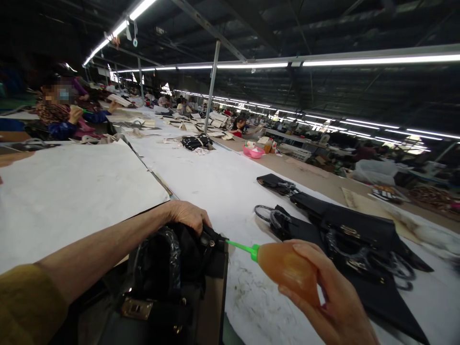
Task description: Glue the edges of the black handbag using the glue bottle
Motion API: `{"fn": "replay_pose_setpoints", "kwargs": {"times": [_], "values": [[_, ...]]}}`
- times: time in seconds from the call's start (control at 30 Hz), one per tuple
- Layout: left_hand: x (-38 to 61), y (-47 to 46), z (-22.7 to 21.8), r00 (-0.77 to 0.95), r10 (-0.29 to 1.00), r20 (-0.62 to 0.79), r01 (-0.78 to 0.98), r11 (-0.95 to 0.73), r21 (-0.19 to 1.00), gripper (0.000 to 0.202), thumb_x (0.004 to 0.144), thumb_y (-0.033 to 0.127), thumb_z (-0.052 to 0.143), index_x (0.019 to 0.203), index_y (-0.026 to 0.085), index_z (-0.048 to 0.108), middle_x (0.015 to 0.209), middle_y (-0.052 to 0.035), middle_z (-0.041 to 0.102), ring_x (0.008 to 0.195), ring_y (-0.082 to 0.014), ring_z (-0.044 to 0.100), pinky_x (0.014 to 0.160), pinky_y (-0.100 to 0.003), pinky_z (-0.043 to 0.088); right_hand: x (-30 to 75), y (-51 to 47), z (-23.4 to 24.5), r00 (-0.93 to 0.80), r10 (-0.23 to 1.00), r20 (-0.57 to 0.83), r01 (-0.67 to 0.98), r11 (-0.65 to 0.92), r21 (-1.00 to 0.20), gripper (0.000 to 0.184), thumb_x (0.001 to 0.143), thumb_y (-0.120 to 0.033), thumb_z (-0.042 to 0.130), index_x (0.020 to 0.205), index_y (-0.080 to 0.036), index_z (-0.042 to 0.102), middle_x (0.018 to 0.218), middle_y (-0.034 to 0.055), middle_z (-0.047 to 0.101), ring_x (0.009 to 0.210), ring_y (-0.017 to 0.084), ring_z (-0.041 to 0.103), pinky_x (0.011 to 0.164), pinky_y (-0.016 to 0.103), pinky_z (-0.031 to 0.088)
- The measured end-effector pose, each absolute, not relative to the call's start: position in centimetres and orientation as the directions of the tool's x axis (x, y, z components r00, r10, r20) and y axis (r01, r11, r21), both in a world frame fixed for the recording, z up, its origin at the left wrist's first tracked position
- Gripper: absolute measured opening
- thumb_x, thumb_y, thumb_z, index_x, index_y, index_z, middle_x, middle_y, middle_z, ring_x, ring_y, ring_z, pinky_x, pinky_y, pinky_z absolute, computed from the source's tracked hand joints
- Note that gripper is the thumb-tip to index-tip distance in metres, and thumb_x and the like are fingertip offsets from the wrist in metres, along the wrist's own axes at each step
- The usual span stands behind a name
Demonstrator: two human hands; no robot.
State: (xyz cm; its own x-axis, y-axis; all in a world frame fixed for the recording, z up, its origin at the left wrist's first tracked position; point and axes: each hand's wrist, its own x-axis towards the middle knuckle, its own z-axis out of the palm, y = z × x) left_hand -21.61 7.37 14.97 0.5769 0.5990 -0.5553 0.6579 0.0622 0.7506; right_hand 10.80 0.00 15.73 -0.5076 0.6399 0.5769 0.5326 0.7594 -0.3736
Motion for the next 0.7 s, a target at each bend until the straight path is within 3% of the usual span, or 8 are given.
{"fn": "replay_pose_setpoints", "kwargs": {"times": [0.4,0.7], "values": [[-21.8,7.7,14.4,0.568,0.603,-0.56,0.66,0.073,0.748,0.04,0.051,0.016,0.052,0.087,0.013,0.071,0.075,-0.0015,0.071,0.072,-0.0202,0.061,0.066,-0.026,0.051,10.9,-0.4,15.1,-0.512,0.653,0.558,0.492,0.755,-0.434,0.047,0.082,-0.028,0.063,0.124,-0.025,0.041,0.123,0.0099,0.05,0.106,0.023,0.057,0.085,0.025,0.051],[-21.9,7.9,14.1,0.571,0.581,-0.58,0.668,0.082,0.74,0.044,0.051,0.015,0.05,0.089,0.013,0.07,0.073,-0.0009,0.07,0.069,-0.0192,0.06,0.065,-0.026,0.05,11.1,-0.9,14.6,-0.435,0.722,0.538,0.558,0.685,-0.468,0.048,0.082,-0.035,0.064,0.124,-0.025,0.044,0.124,0.0084,0.051,0.11,0.025,0.055,0.094,0.032,0.046]]}}
